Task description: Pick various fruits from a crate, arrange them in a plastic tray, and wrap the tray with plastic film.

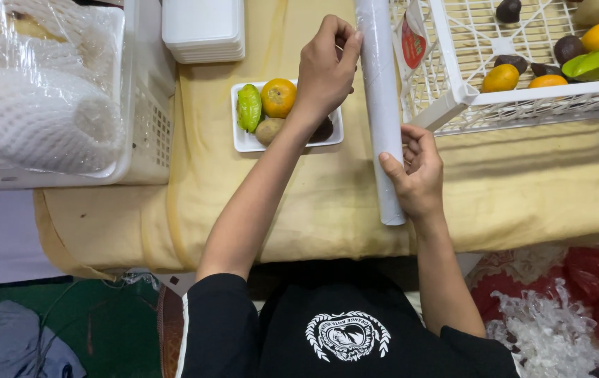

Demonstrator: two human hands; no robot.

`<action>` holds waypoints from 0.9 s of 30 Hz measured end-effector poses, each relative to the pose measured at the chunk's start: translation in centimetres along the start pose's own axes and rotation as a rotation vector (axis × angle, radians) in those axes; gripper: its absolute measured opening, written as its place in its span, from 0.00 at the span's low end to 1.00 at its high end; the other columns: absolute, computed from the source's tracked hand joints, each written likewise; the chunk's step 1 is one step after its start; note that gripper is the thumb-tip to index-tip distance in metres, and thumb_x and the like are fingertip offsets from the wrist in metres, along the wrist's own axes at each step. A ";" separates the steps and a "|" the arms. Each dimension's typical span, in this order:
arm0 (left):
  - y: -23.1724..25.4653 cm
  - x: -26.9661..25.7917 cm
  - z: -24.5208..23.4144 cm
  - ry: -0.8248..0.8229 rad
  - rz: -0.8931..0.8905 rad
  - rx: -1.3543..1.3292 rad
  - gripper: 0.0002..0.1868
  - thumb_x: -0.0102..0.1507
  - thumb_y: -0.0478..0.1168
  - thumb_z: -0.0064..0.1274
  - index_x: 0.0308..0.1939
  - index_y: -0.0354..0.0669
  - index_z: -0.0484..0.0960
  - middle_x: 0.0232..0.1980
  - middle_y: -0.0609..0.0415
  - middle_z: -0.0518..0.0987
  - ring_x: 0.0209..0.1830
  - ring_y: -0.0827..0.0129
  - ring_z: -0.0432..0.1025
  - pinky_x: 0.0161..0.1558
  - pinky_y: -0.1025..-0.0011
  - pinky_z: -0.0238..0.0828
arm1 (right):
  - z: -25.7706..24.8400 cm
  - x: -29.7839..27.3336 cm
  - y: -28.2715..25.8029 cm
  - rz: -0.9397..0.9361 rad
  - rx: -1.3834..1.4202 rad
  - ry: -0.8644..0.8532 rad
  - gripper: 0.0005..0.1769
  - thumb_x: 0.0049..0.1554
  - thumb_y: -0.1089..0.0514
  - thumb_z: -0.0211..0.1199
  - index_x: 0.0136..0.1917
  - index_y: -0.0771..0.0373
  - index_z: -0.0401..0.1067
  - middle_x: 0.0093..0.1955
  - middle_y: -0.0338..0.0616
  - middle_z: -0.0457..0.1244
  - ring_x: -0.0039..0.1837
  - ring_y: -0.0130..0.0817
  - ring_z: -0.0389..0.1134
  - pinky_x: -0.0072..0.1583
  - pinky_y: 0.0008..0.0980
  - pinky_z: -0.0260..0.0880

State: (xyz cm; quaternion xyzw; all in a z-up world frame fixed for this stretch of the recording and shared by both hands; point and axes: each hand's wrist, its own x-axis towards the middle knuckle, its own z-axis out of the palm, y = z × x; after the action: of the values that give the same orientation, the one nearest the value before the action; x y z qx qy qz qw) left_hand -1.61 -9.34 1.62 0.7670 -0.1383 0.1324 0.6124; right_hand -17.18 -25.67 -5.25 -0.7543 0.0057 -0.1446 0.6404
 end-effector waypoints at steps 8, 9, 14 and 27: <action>-2.2 1.2 -0.4 -0.024 -0.184 -0.527 0.09 0.66 0.46 0.45 0.38 0.47 0.66 0.26 0.48 0.78 0.22 0.66 0.76 0.17 0.70 0.79 | 2.0 2.1 -2.8 0.360 0.379 -0.162 0.25 0.61 0.50 0.57 0.67 0.64 0.65 0.42 0.46 0.63 0.40 0.36 0.72 0.33 0.32 0.72; -1.8 1.3 -0.8 -0.022 -0.183 -0.526 0.09 0.66 0.46 0.45 0.38 0.47 0.66 0.26 0.48 0.78 0.22 0.66 0.76 0.17 0.70 0.79 | 1.9 2.4 -3.1 0.359 0.380 -0.164 0.25 0.61 0.50 0.57 0.67 0.64 0.65 0.42 0.46 0.63 0.40 0.36 0.72 0.33 0.32 0.72; -0.5 1.7 -2.0 0.080 -0.256 -0.668 0.10 0.67 0.44 0.43 0.37 0.44 0.64 0.21 0.52 0.69 0.12 0.66 0.68 0.11 0.65 0.73 | 1.7 4.0 -2.8 0.261 0.313 -0.266 0.20 0.57 0.52 0.64 0.60 0.61 0.69 0.49 0.34 0.63 0.51 0.21 0.61 0.53 0.19 0.60; 2.5 1.7 -4.6 0.149 -0.085 -0.637 0.11 0.66 0.44 0.44 0.37 0.38 0.66 0.24 0.52 0.70 0.10 0.63 0.69 0.10 0.68 0.67 | 3.0 5.7 -5.5 -0.131 -0.242 -0.081 0.42 0.55 0.63 0.69 0.80 0.54 0.57 0.76 0.48 0.57 0.73 0.37 0.60 0.66 0.30 0.62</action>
State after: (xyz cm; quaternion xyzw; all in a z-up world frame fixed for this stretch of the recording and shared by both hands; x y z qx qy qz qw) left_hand -1.15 -5.49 5.49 0.5303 -0.0953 0.1125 0.8349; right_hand -12.04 -22.92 0.83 -0.8299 -0.0520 -0.1541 0.5337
